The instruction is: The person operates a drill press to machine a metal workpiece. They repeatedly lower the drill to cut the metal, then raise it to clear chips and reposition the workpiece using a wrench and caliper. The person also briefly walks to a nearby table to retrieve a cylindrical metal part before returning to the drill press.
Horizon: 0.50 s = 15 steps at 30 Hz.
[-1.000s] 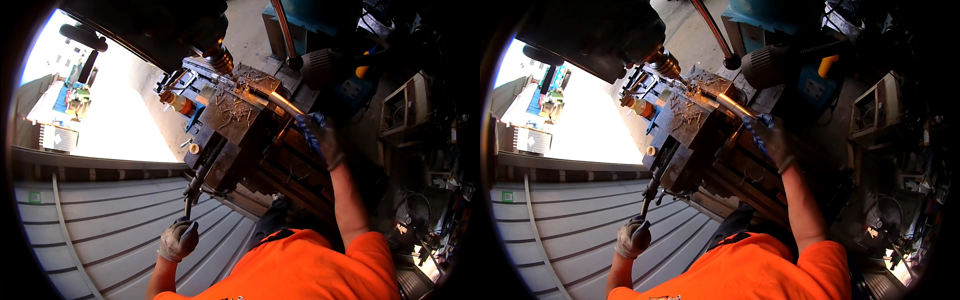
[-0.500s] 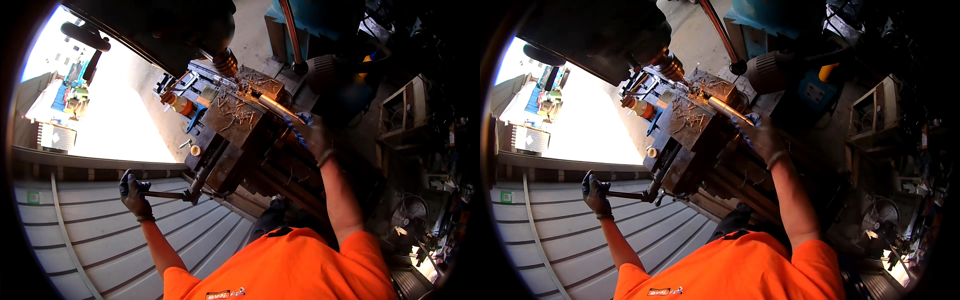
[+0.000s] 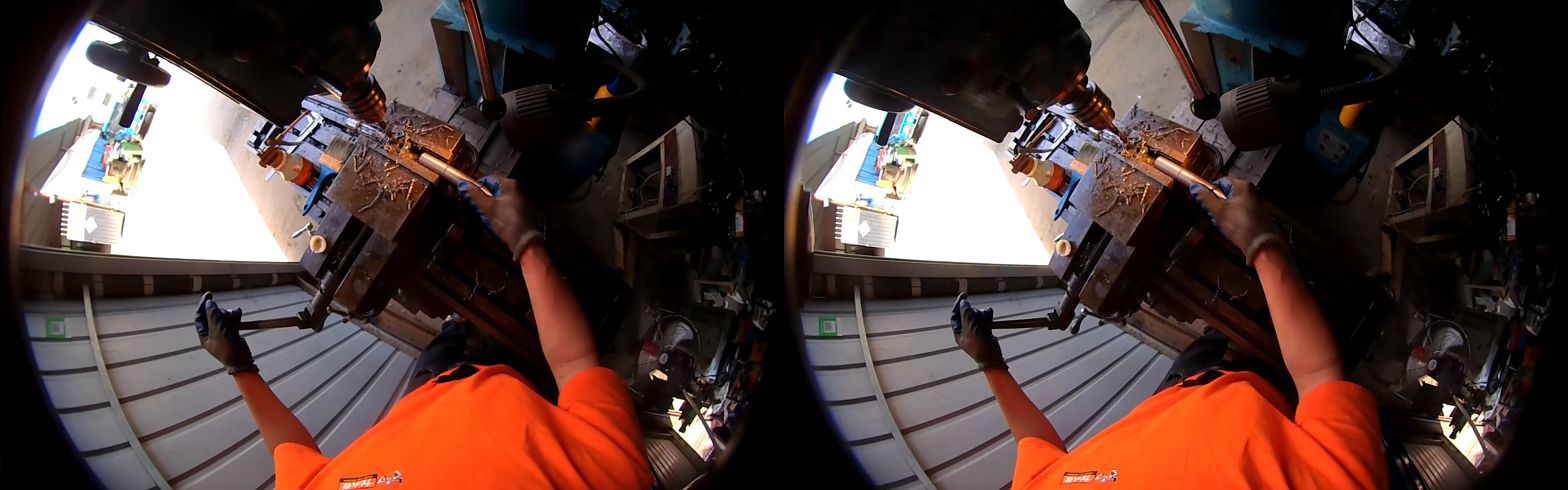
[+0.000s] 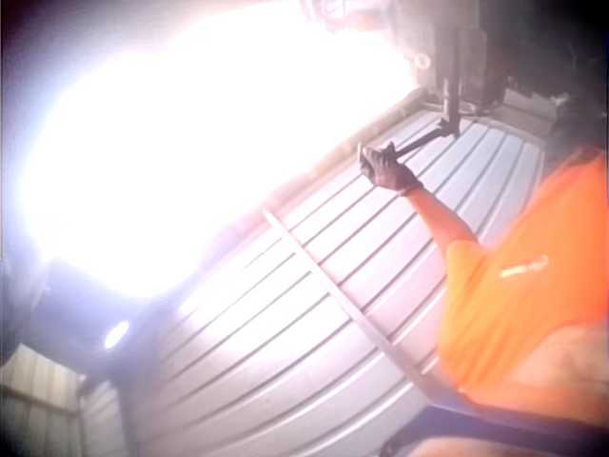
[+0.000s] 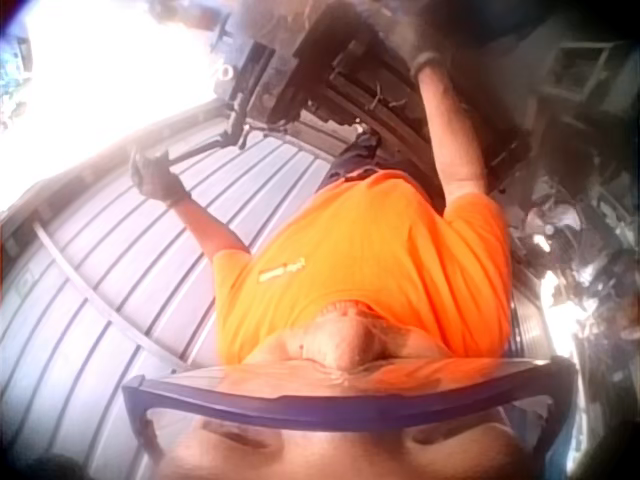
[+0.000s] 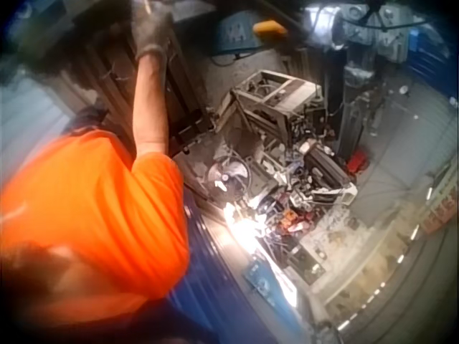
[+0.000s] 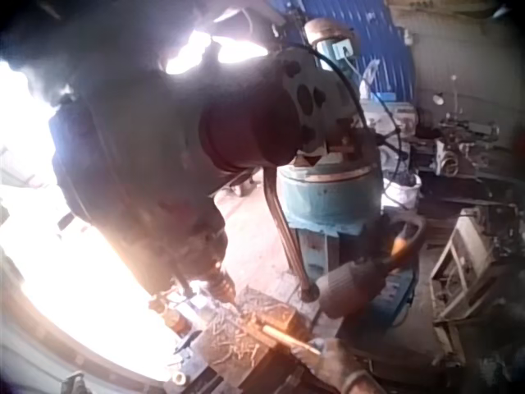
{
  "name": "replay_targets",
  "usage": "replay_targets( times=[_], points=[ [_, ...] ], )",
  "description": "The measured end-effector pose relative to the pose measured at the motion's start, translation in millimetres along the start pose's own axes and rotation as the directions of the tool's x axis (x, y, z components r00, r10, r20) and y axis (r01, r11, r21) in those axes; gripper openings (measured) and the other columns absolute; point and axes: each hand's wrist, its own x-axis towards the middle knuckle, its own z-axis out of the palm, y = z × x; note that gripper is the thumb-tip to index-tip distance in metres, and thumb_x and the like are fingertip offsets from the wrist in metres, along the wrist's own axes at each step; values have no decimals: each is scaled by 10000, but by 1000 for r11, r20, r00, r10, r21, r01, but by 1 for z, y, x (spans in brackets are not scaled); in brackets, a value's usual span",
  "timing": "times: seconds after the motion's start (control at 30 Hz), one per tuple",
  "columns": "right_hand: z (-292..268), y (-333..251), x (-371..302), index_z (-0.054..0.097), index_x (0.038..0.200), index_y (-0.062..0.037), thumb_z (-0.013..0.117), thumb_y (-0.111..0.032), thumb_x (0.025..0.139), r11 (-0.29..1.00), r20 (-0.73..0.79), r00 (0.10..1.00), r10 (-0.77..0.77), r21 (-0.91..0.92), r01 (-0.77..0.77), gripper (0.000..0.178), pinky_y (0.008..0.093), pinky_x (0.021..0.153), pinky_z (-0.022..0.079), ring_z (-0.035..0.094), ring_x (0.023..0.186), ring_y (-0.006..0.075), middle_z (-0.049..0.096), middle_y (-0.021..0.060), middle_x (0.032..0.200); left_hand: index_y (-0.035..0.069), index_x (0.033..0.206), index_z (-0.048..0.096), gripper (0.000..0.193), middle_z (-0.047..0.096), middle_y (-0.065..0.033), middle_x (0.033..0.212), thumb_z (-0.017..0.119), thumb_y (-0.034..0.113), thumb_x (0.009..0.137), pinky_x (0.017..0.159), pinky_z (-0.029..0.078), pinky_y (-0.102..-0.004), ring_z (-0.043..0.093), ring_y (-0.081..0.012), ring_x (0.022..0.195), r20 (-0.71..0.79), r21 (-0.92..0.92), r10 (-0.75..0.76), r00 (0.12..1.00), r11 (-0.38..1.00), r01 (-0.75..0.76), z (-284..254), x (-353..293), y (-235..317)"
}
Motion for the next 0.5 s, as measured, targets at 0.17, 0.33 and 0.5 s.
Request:
replay_targets(
  times=[0.17, 0.33, 0.5],
  points=[
    [-1, 1, 2, 689, 868, 5, 731, -379, 901, 999, 7, 1000, 13, -39, -13, 388, 330, 575, 474, 534, 615, 99, 596, 28, 647, 20, 1228, 639, 305, 500, 22, 711, 577, 231, 1016, 725, 535, -344, 485, -73, 649, 42, -130, -113, 993, 985, 117, 1, -8, 12],
    [1, 4, 5, 695, 872, 3, 730, -415, 885, 996, -8, 999, 48, -77, -48, 420, 355, 595, 486, 549, 618, 119, 617, 69, 652, 15, 1187, 645, 280, 611, -34, 792, 621, 216, 994, 794, 565, -358, 596, -122, 747, 176, -79, -61, 983, 994, 76, -8, -44, 26],
    [0, 4, 7, 694, 872, 4, 722, -421, 886, 996, 9, 999, 35, -85, -34, 426, 364, 609, 492, 559, 619, 132, 624, 79, 655, 1, 1110, 638, 250, 697, -114, 964, 677, 198, 961, 761, 576, -303, 692, -204, 930, 140, -8, -203, 969, 978, 206, -7, -76, 55]
  ],
)
